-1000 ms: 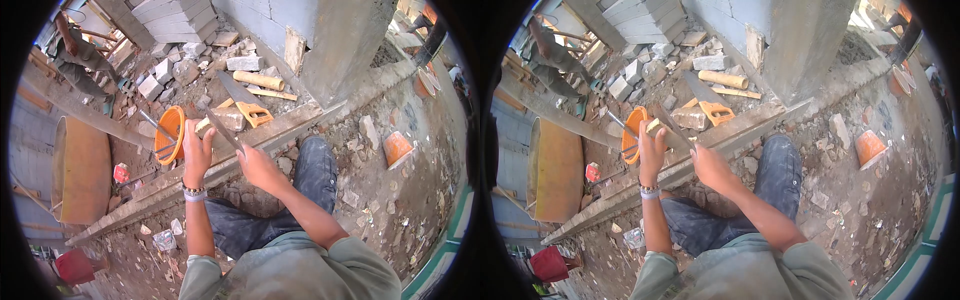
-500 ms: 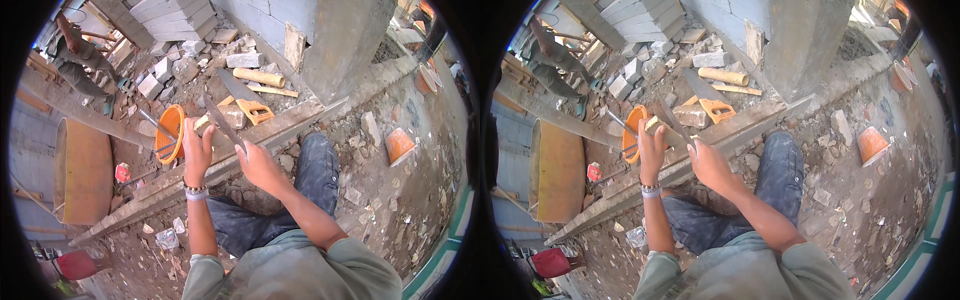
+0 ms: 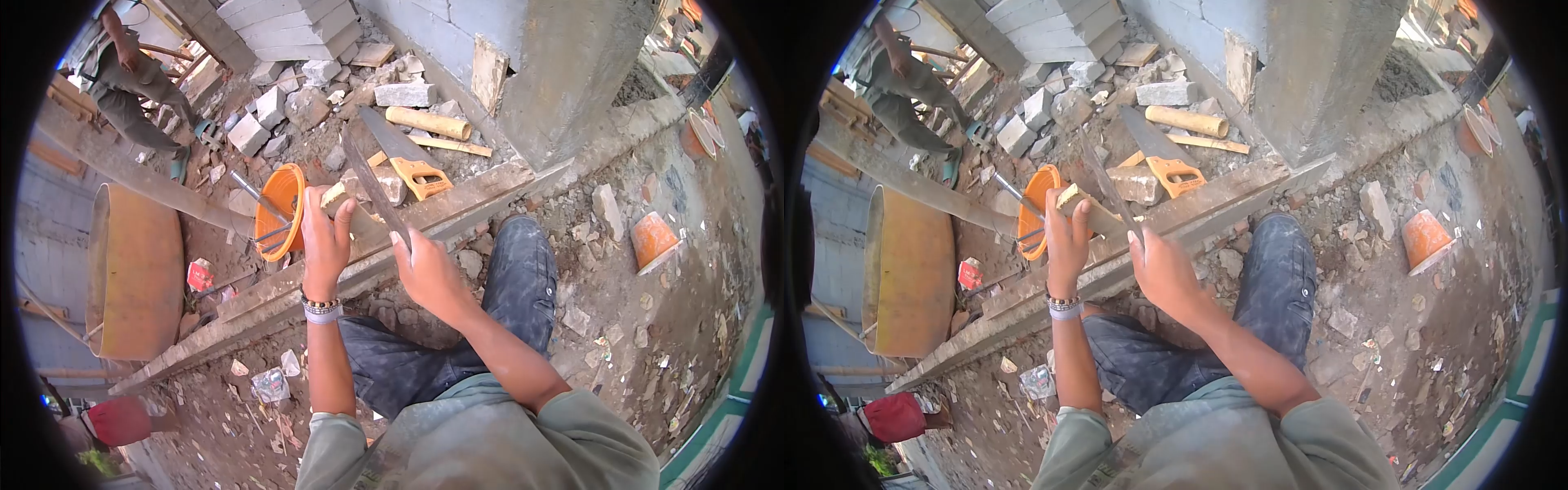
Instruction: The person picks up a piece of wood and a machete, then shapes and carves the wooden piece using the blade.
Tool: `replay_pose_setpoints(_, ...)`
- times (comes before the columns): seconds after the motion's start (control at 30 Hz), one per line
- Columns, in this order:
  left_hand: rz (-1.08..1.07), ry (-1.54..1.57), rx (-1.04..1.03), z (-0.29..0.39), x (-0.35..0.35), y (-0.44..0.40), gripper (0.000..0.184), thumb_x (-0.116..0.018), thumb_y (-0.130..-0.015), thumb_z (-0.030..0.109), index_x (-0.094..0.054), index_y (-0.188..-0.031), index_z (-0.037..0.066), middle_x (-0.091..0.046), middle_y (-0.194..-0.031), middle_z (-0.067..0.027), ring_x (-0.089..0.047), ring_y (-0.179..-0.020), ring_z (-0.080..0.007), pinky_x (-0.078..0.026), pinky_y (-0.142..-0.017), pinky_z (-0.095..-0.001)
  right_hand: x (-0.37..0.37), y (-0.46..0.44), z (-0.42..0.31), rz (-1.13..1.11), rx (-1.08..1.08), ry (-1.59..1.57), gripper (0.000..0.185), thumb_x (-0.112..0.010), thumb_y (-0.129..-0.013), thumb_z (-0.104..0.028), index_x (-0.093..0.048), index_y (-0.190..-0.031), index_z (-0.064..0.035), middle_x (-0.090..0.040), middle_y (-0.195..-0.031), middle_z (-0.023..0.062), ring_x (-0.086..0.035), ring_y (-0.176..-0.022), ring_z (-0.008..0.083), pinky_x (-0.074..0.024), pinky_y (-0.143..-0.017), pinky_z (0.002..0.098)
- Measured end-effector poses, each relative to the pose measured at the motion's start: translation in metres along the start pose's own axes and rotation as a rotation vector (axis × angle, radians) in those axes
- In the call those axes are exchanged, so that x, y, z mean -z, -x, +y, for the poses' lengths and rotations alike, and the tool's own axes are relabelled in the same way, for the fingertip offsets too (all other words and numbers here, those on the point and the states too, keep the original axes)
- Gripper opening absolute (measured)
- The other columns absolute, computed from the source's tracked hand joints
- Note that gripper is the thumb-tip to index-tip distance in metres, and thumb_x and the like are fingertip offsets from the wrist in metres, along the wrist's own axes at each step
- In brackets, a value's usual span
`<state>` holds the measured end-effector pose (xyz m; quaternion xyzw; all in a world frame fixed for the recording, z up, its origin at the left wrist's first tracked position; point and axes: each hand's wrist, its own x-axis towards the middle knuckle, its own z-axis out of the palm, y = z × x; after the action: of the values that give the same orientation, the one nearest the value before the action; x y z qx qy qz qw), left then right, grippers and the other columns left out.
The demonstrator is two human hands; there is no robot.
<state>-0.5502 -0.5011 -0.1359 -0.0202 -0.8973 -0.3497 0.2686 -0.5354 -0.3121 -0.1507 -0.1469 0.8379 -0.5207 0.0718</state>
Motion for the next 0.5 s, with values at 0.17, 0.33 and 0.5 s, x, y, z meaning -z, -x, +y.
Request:
replay_pose_setpoints(0.17, -0.005, 0.017, 0.007, 0.001, -0.001, -0.005, 0.041, -0.062, -0.104, 0.032, -0.052, -0.118, -0.004, -0.055, -0.106, -0.0221, -0.058, -0.099, -0.0429, -0.046, -0.087, -0.0476, -0.011, -0.003, 0.02, -0.109, -0.05, 0.147, 0.031, -0.051, -0.107, -0.024, -0.061, -0.104, 0.0049, -0.068, -0.081, 0.031, -0.065, -0.083, 0.0524, -0.0499, -0.073, 0.0595)
replay_pose_setpoints(0.33, 0.007, -0.019, 0.008, -0.003, -0.001, 0.0, 0.041, -0.061, -0.104, 0.032, -0.052, -0.12, -0.005, -0.055, -0.107, -0.0224, -0.058, -0.099, -0.0433, -0.046, -0.086, -0.048, 0.01, -0.001, -0.007, -0.046, 0.009, 0.078, 0.029, -0.05, -0.107, -0.023, -0.062, -0.102, 0.003, -0.068, -0.078, 0.0297, -0.067, -0.079, 0.0514, -0.051, -0.071, 0.0588)
replay_pose_setpoints(0.5, -0.034, 0.018, 0.043, -0.001, 0.0, -0.002, 0.042, -0.061, -0.104, 0.033, -0.052, -0.119, -0.005, -0.055, -0.107, -0.0226, -0.058, -0.099, -0.0432, -0.046, -0.086, -0.0475, -0.009, -0.002, 0.016, -0.118, -0.069, 0.15, 0.029, -0.05, -0.107, -0.022, -0.062, -0.103, 0.0038, -0.067, -0.077, 0.0304, -0.066, -0.078, 0.0517, -0.0505, -0.071, 0.0591)
